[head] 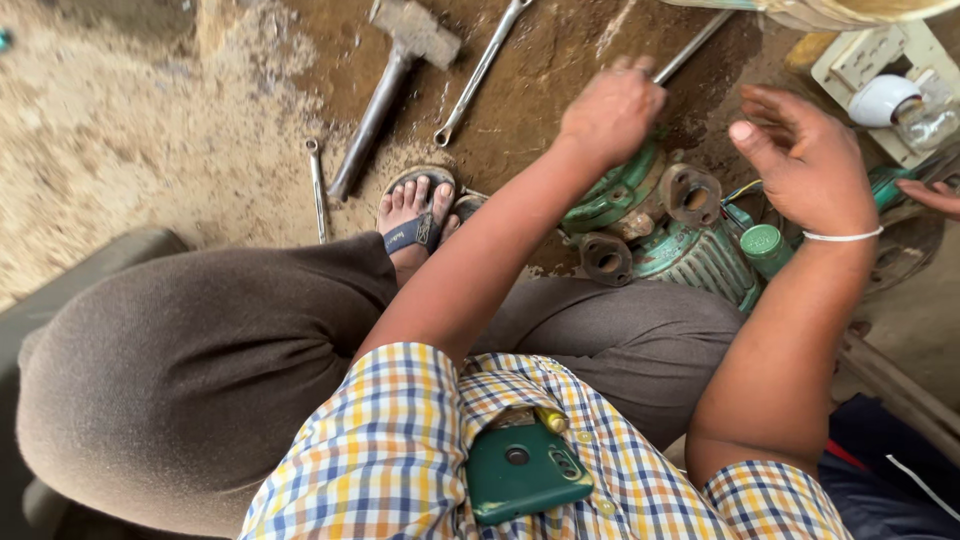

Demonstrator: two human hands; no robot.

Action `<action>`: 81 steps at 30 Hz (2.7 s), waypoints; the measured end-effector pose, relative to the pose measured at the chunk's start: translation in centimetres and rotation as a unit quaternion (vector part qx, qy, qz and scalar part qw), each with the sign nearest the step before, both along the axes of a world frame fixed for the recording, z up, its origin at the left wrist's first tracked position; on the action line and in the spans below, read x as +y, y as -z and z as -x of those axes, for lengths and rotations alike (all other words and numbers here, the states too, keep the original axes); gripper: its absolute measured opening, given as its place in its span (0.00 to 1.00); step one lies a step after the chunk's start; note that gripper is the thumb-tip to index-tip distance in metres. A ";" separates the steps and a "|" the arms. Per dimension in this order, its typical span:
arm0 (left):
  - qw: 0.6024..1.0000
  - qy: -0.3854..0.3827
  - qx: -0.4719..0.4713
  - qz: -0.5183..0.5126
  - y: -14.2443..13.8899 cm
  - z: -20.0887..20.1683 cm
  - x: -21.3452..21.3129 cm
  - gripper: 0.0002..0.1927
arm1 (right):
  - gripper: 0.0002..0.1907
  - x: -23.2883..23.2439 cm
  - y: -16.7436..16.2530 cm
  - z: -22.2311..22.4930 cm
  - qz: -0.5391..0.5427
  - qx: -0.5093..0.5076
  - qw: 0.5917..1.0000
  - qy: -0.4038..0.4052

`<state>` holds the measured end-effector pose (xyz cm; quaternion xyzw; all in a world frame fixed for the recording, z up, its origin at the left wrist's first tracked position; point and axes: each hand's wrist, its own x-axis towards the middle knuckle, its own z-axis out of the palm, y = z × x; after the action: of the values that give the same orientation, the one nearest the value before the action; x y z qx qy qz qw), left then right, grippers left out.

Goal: The person sits on the ground and grinds a circular metal pump cover with an angle grinder. They then place the cover on a green water pump, align it, and tighten it using a wrench, before picking up a phone.

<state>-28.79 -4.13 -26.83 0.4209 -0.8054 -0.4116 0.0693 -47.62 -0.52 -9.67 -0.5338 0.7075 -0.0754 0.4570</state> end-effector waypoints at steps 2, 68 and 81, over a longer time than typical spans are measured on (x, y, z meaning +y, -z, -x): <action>0.993 -0.076 0.047 -0.072 -0.2 0.7 0.2 0.13 | 0.27 0.0 0.5 0.2 -0.016 -0.015 1.000 0.010; 0.803 -0.282 0.242 -0.466 3.8 0.6 3.2 0.13 | 0.28 -0.9 2.1 0.3 -0.052 -0.025 0.991 0.121; 0.825 -0.273 0.248 -0.429 1.8 -0.1 2.5 0.14 | 0.28 -0.5 1.8 0.7 -0.031 -0.073 0.990 0.115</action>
<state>-28.66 -1.68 -28.65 0.4945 -0.3559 -0.7703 0.1882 -48.28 -0.99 -11.48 -0.4276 0.7308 -0.1446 0.5120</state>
